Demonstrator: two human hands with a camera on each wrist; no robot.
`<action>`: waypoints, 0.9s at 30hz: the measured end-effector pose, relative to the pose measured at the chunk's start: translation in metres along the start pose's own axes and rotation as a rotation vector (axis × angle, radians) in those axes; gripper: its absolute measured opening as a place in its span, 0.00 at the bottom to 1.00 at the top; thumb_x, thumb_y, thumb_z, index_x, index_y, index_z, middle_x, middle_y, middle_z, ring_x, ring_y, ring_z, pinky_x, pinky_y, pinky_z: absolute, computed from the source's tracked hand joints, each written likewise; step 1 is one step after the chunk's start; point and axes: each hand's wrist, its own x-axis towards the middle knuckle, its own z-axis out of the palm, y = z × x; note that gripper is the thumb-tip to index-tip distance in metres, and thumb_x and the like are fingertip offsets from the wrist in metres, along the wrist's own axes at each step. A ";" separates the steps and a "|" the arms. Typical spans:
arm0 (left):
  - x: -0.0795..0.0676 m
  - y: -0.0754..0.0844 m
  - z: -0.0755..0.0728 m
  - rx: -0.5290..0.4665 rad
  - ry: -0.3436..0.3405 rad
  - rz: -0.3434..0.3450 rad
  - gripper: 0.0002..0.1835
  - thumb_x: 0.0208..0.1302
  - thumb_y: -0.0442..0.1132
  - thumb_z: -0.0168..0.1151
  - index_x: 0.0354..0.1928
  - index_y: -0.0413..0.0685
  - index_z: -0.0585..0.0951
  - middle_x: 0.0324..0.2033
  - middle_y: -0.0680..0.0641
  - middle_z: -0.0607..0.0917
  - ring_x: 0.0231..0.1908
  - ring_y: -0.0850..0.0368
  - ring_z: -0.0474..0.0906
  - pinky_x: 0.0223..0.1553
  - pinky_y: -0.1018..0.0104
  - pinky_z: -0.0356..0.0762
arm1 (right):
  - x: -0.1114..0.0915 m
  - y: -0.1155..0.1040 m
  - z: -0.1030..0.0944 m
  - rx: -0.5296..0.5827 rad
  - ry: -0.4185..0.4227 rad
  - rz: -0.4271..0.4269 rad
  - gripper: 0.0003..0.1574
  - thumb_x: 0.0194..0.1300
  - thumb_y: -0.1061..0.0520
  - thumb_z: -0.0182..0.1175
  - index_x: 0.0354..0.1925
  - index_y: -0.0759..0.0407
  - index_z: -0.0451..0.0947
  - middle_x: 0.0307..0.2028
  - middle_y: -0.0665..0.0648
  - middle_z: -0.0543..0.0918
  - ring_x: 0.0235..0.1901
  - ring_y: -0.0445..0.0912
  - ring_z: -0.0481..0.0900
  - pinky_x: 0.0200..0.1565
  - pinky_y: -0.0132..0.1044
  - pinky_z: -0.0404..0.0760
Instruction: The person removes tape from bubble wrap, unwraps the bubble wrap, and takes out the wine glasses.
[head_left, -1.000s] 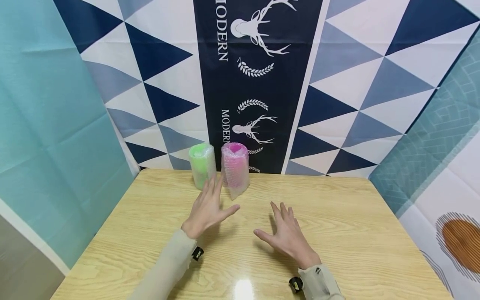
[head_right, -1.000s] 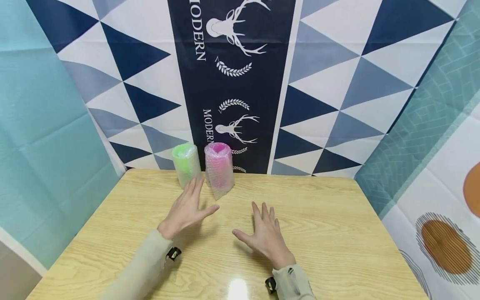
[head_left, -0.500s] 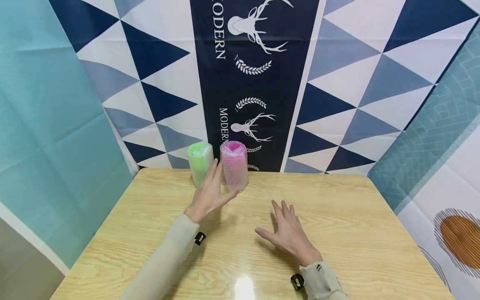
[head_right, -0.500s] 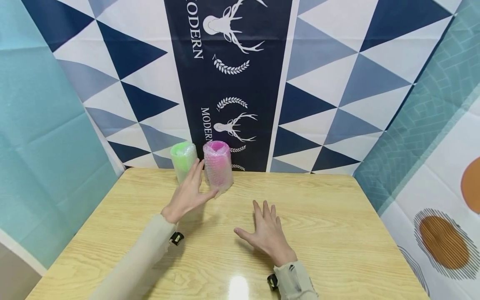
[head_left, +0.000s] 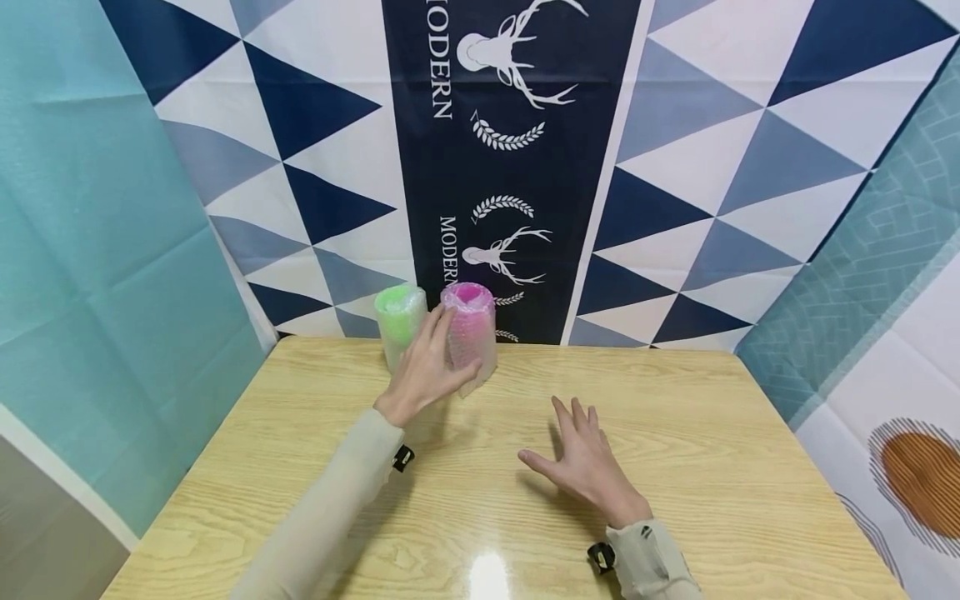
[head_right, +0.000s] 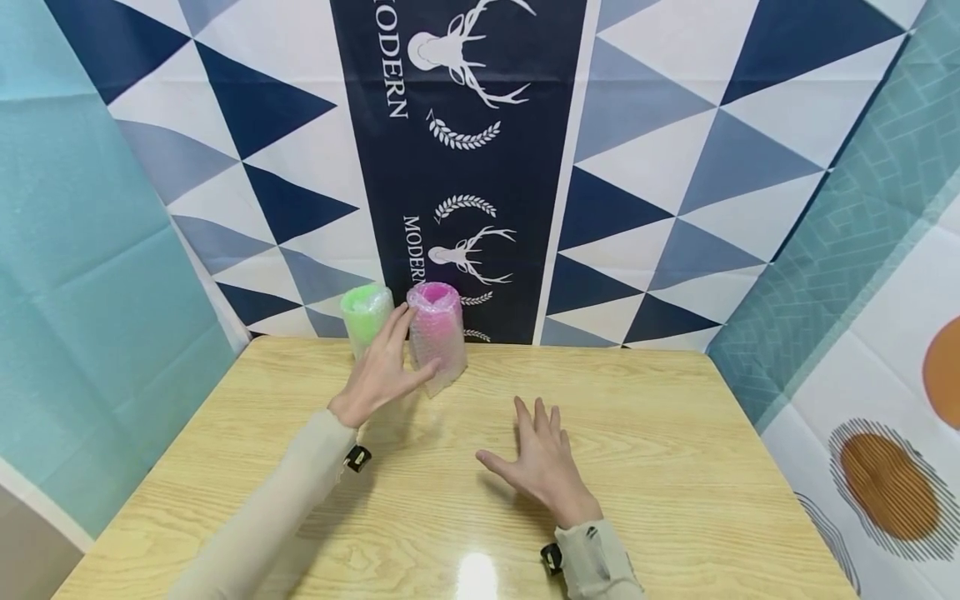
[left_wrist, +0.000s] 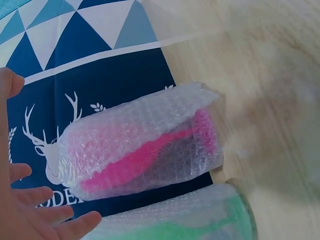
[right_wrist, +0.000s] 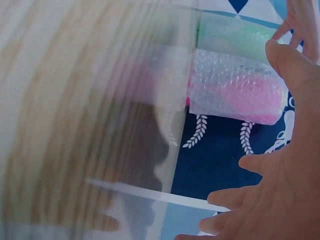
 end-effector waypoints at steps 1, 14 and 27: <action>0.002 0.000 0.000 0.002 0.008 0.009 0.53 0.58 0.63 0.69 0.78 0.44 0.60 0.74 0.38 0.66 0.69 0.40 0.71 0.63 0.42 0.79 | 0.000 0.000 0.000 0.002 -0.003 0.000 0.70 0.59 0.18 0.59 0.81 0.57 0.50 0.78 0.76 0.49 0.76 0.78 0.43 0.70 0.79 0.52; 0.025 -0.006 0.005 0.094 -0.007 0.042 0.51 0.58 0.64 0.67 0.76 0.42 0.62 0.72 0.35 0.68 0.73 0.30 0.63 0.68 0.36 0.72 | 0.003 0.000 0.001 0.027 -0.004 0.027 0.70 0.58 0.19 0.61 0.81 0.57 0.50 0.79 0.77 0.46 0.77 0.78 0.38 0.70 0.80 0.50; 0.043 -0.004 0.003 0.152 -0.136 0.045 0.51 0.61 0.66 0.66 0.78 0.45 0.60 0.78 0.34 0.58 0.78 0.30 0.50 0.74 0.34 0.60 | 0.001 0.002 0.006 0.044 -0.036 0.048 0.72 0.57 0.17 0.60 0.82 0.55 0.48 0.80 0.73 0.44 0.78 0.76 0.37 0.71 0.78 0.48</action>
